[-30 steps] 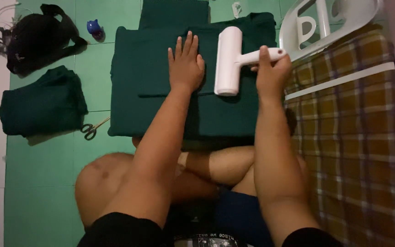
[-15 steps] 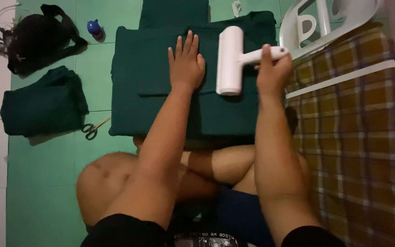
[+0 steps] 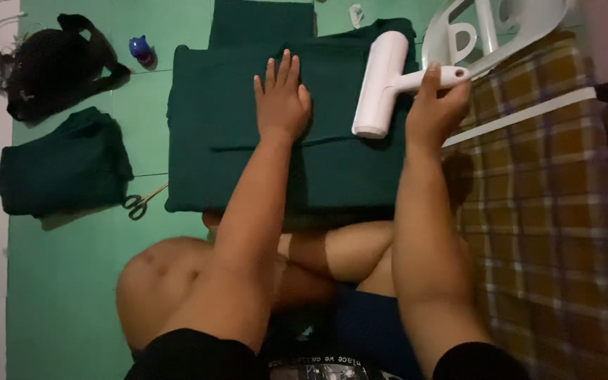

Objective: Clean a green garment with a lint roller and fold it

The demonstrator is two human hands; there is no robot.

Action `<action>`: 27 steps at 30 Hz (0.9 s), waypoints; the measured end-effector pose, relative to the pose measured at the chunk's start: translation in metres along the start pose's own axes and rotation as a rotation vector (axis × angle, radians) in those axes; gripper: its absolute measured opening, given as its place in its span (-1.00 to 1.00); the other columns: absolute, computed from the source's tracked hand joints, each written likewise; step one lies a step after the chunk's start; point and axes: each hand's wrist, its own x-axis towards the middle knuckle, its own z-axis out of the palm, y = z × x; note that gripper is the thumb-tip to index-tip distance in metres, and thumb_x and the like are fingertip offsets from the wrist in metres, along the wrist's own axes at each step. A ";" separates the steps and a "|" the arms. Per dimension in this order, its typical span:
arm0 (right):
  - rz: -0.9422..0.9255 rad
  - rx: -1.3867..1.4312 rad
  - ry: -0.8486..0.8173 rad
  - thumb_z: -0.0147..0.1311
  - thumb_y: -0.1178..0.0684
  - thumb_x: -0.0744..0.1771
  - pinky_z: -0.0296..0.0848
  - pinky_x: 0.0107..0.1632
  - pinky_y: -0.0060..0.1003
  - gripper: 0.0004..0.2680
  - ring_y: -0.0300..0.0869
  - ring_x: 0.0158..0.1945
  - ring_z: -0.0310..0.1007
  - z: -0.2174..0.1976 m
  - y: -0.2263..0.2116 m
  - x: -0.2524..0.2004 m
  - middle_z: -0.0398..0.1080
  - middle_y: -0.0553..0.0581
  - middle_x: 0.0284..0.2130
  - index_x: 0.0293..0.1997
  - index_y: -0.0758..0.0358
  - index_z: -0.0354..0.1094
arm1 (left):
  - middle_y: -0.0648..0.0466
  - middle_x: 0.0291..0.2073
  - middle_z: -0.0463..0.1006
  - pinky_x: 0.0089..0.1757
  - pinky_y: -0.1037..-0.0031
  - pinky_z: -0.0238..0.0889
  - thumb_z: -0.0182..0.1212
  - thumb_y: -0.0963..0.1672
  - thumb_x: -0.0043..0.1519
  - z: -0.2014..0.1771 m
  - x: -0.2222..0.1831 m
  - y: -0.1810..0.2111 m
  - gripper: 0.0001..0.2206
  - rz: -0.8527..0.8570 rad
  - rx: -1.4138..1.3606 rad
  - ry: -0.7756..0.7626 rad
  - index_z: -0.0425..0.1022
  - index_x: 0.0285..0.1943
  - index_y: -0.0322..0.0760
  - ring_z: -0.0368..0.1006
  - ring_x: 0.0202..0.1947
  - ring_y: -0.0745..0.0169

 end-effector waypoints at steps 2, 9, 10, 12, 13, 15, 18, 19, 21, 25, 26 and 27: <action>-0.159 -0.015 0.068 0.18 -0.11 0.37 0.53 -0.23 -0.15 -0.79 -0.07 -0.26 0.55 0.002 -0.006 -0.009 0.51 0.15 -0.32 -0.16 0.21 0.38 | 0.18 0.59 -0.13 0.42 -0.13 -0.39 -0.22 -0.02 0.44 -0.005 -0.001 0.002 -0.47 -0.016 -0.052 -0.043 -0.04 0.64 -0.03 -0.31 0.58 -0.01; 0.132 -0.070 -0.021 0.14 -0.17 0.35 0.56 -0.30 -0.21 -0.80 -0.17 -0.31 0.58 0.010 -0.010 -0.007 0.54 0.05 -0.34 -0.17 0.11 0.38 | 0.18 0.59 -0.11 0.39 -0.15 -0.30 -0.16 -0.01 0.43 0.009 0.005 -0.008 -0.46 0.012 0.016 0.028 -0.01 0.64 -0.02 -0.25 0.58 -0.02; 0.000 -0.002 0.045 0.12 -0.18 0.37 0.59 -0.39 -0.28 -0.77 -0.18 -0.39 0.58 0.006 -0.010 -0.005 0.55 0.10 -0.34 -0.15 0.16 0.37 | 0.17 0.60 -0.12 0.40 -0.15 -0.32 -0.18 -0.01 0.43 0.008 0.004 -0.006 -0.46 0.015 0.009 0.022 -0.01 0.64 -0.03 -0.26 0.58 -0.03; -0.135 0.067 0.106 0.10 -0.18 0.38 0.62 -0.49 -0.35 -0.75 -0.19 -0.46 0.59 0.011 -0.002 -0.004 0.55 0.16 -0.34 -0.12 0.21 0.36 | 0.16 0.60 -0.12 0.40 -0.15 -0.34 -0.20 -0.02 0.43 0.008 0.004 -0.004 -0.46 0.015 0.002 0.017 -0.02 0.64 -0.04 -0.26 0.58 -0.03; 0.017 0.191 -0.002 0.13 -0.15 0.37 0.58 -0.48 -0.35 -0.77 -0.21 -0.46 0.56 0.018 0.006 -0.004 0.53 0.11 -0.37 -0.13 0.20 0.38 | 0.16 0.59 -0.09 0.39 -0.17 -0.31 -0.15 -0.02 0.43 0.009 0.005 -0.005 -0.47 0.020 0.012 0.041 0.01 0.63 -0.03 -0.23 0.57 -0.04; 0.181 0.309 -0.110 0.15 -0.12 0.36 0.55 -0.47 -0.34 -0.80 -0.23 -0.47 0.53 0.019 0.009 -0.008 0.51 0.07 -0.40 -0.14 0.19 0.40 | 0.17 0.58 -0.05 0.38 -0.18 -0.28 -0.10 -0.02 0.43 0.012 0.001 -0.005 -0.47 0.026 0.027 0.052 0.04 0.62 -0.03 -0.20 0.56 -0.04; 0.004 -0.053 -0.056 0.13 -0.17 0.36 0.63 -0.49 -0.31 -0.78 -0.18 -0.48 0.60 0.008 -0.008 -0.006 0.53 0.07 -0.43 -0.21 0.18 0.39 | 0.18 0.59 -0.08 0.40 -0.17 -0.31 -0.15 0.00 0.44 0.010 0.004 -0.007 -0.47 0.017 0.004 0.033 0.01 0.64 -0.02 -0.23 0.57 -0.04; -0.090 -0.046 0.039 0.10 -0.18 0.38 0.62 -0.46 -0.28 -0.76 -0.16 -0.47 0.61 0.004 -0.012 -0.005 0.53 0.12 -0.39 -0.16 0.20 0.37 | 0.17 0.59 -0.09 0.40 -0.16 -0.31 -0.17 0.00 0.45 0.009 0.004 -0.008 -0.47 0.023 0.008 0.034 -0.02 0.64 -0.03 -0.25 0.57 -0.04; -0.190 -0.046 0.127 0.07 -0.19 0.39 0.60 -0.44 -0.26 -0.74 -0.13 -0.46 0.62 0.003 -0.001 -0.002 0.53 0.16 -0.35 -0.11 0.22 0.35 | 0.17 0.60 -0.10 0.41 -0.14 -0.32 -0.19 0.00 0.46 0.016 0.004 -0.007 -0.47 0.023 0.004 0.032 -0.04 0.65 -0.03 -0.27 0.58 -0.03; 0.080 0.146 -0.099 0.12 -0.22 0.36 0.58 -0.39 -0.32 -0.73 -0.18 -0.38 0.57 0.013 0.011 -0.007 0.50 0.09 -0.31 -0.09 0.17 0.32 | 0.19 0.59 -0.08 0.39 -0.17 -0.26 -0.08 -0.01 0.43 0.020 0.002 -0.009 -0.46 0.038 0.035 0.083 0.01 0.64 0.00 -0.20 0.57 -0.02; 0.058 0.034 -0.109 0.10 -0.22 0.37 0.60 -0.37 -0.28 -0.75 -0.17 -0.36 0.61 0.014 0.002 -0.008 0.54 0.07 -0.33 -0.11 0.14 0.36 | 0.17 0.59 -0.07 0.39 -0.18 -0.25 -0.09 -0.01 0.45 0.014 0.003 -0.009 -0.47 0.041 0.013 0.079 0.01 0.64 -0.02 -0.21 0.57 -0.03; 0.058 0.040 -0.110 0.10 -0.22 0.37 0.60 -0.37 -0.28 -0.75 -0.17 -0.36 0.61 0.012 0.002 -0.002 0.54 0.07 -0.33 -0.11 0.14 0.36 | 0.17 0.59 -0.07 0.39 -0.18 -0.25 -0.09 -0.01 0.45 0.012 0.005 -0.012 -0.47 0.040 0.018 0.083 0.01 0.64 -0.02 -0.21 0.57 -0.03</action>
